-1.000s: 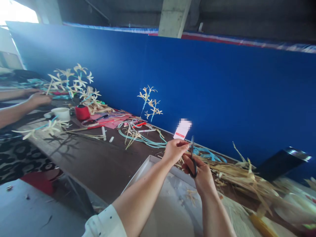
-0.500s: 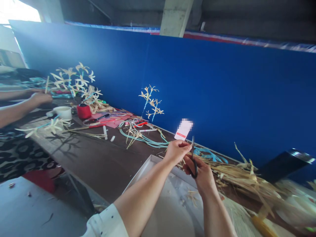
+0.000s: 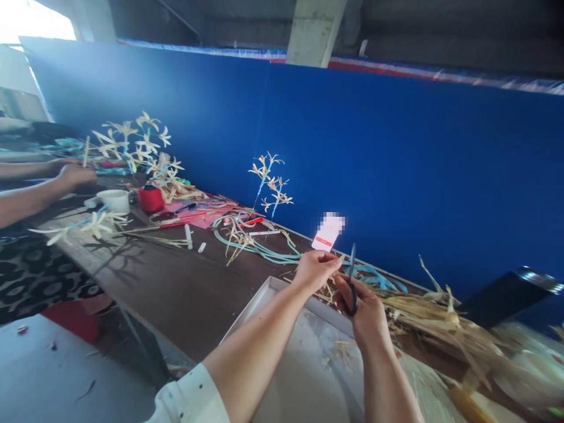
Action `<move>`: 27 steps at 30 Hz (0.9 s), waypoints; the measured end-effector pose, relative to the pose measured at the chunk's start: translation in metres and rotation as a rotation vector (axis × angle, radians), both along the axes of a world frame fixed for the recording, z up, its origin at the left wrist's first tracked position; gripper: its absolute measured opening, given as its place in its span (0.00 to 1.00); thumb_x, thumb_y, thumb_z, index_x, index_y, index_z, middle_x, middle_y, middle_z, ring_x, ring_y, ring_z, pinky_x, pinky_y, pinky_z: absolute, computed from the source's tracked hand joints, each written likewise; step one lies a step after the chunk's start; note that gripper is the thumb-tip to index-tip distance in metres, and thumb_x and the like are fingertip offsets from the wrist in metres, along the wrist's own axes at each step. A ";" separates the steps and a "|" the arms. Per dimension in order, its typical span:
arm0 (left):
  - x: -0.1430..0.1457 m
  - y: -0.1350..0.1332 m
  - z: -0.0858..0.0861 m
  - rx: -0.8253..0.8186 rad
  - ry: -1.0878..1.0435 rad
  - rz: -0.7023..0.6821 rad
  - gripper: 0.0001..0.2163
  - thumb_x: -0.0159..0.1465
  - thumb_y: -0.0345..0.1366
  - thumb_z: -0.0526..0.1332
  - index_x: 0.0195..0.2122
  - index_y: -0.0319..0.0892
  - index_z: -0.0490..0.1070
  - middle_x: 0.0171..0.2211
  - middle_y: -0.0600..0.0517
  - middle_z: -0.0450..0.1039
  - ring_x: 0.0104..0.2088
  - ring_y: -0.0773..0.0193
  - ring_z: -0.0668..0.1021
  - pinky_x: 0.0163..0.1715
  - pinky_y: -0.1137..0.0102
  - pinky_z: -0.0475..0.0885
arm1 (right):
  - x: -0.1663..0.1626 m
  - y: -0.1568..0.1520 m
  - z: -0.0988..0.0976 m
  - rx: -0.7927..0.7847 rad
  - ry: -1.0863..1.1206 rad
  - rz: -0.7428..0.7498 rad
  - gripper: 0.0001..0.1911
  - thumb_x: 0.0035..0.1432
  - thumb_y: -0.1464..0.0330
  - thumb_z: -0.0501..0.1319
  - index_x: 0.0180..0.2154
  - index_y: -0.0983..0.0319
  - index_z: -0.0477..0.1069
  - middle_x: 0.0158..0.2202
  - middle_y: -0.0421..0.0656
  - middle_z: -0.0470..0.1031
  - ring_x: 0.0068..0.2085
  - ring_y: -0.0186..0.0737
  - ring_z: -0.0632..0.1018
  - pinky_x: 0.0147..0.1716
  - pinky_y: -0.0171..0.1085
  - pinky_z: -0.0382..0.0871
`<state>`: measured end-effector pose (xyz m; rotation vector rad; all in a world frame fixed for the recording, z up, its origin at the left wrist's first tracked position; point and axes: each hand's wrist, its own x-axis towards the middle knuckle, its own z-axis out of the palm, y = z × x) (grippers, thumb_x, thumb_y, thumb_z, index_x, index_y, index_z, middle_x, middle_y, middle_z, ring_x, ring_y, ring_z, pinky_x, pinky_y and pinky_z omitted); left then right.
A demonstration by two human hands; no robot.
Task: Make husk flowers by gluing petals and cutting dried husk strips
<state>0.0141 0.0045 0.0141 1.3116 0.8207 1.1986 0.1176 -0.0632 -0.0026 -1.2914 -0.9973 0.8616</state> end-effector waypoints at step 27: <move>0.013 0.004 -0.027 0.159 0.385 -0.212 0.13 0.49 0.40 0.62 0.32 0.37 0.76 0.22 0.52 0.71 0.21 0.71 0.68 0.24 0.76 0.61 | 0.043 0.017 -0.020 0.262 0.375 -0.559 0.19 0.40 0.55 0.65 0.28 0.62 0.66 0.22 0.38 0.69 0.18 0.28 0.65 0.09 0.27 0.48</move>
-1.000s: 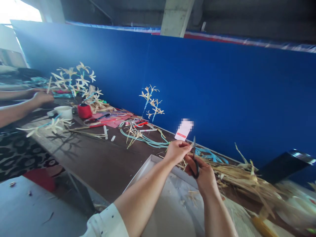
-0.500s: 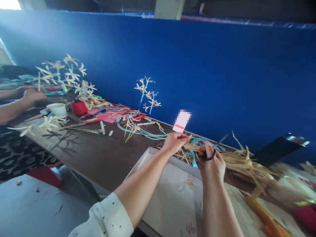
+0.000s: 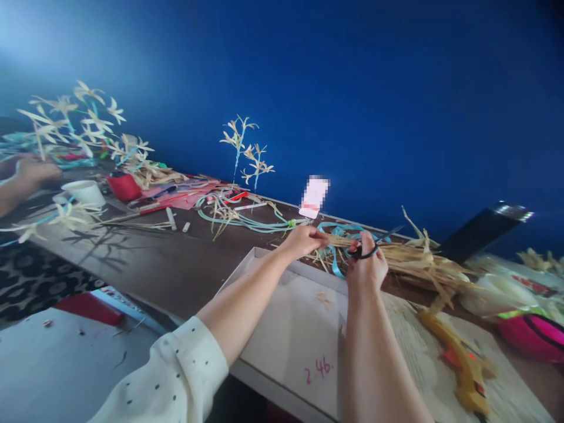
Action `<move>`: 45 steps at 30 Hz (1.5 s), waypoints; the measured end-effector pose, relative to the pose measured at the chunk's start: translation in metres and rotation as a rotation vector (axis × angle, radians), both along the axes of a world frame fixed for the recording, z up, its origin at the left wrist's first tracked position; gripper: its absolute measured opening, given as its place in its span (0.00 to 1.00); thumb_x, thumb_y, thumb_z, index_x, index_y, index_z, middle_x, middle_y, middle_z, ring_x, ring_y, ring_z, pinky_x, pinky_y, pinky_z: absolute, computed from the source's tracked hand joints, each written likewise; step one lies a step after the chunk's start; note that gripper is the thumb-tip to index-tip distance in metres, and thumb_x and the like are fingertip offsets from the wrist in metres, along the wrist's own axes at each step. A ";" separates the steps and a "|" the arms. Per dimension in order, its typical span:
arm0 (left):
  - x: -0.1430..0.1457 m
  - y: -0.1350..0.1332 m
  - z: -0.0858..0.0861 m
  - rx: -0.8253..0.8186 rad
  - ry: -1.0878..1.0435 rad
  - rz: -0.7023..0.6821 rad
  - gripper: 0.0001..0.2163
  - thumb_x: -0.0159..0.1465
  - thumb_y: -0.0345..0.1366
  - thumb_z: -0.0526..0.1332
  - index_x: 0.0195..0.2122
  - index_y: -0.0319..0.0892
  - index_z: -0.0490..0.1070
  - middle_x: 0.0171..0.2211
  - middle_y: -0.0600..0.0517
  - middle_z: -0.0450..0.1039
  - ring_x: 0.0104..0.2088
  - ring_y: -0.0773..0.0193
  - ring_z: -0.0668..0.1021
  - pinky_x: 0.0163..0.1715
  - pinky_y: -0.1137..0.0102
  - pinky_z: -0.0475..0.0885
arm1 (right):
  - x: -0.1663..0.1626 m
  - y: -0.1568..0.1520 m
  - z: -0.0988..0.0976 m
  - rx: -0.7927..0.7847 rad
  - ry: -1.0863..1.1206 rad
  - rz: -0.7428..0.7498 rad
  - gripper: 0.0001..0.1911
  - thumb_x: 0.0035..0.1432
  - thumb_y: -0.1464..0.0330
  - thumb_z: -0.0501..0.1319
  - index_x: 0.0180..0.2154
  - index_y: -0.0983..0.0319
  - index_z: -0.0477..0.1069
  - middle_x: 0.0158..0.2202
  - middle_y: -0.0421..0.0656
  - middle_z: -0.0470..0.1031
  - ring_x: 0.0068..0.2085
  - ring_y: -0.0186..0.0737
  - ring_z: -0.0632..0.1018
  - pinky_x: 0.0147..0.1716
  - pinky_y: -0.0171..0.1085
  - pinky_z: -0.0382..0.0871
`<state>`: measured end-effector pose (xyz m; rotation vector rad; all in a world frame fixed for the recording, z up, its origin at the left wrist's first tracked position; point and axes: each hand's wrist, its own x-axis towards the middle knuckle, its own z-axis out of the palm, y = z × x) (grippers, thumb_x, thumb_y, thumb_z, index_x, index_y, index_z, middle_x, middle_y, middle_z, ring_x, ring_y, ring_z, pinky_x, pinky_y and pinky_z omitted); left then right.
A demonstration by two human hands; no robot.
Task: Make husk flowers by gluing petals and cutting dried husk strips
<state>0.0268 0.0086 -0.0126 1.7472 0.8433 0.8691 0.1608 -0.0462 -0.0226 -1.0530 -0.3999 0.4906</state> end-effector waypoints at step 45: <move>-0.054 -0.036 0.010 0.327 0.761 0.184 0.11 0.57 0.40 0.54 0.34 0.46 0.74 0.34 0.49 0.76 0.36 0.59 0.75 0.33 0.70 0.67 | 0.007 -0.007 0.006 0.088 0.060 0.013 0.17 0.40 0.58 0.66 0.29 0.63 0.68 0.21 0.37 0.69 0.19 0.27 0.65 0.11 0.25 0.47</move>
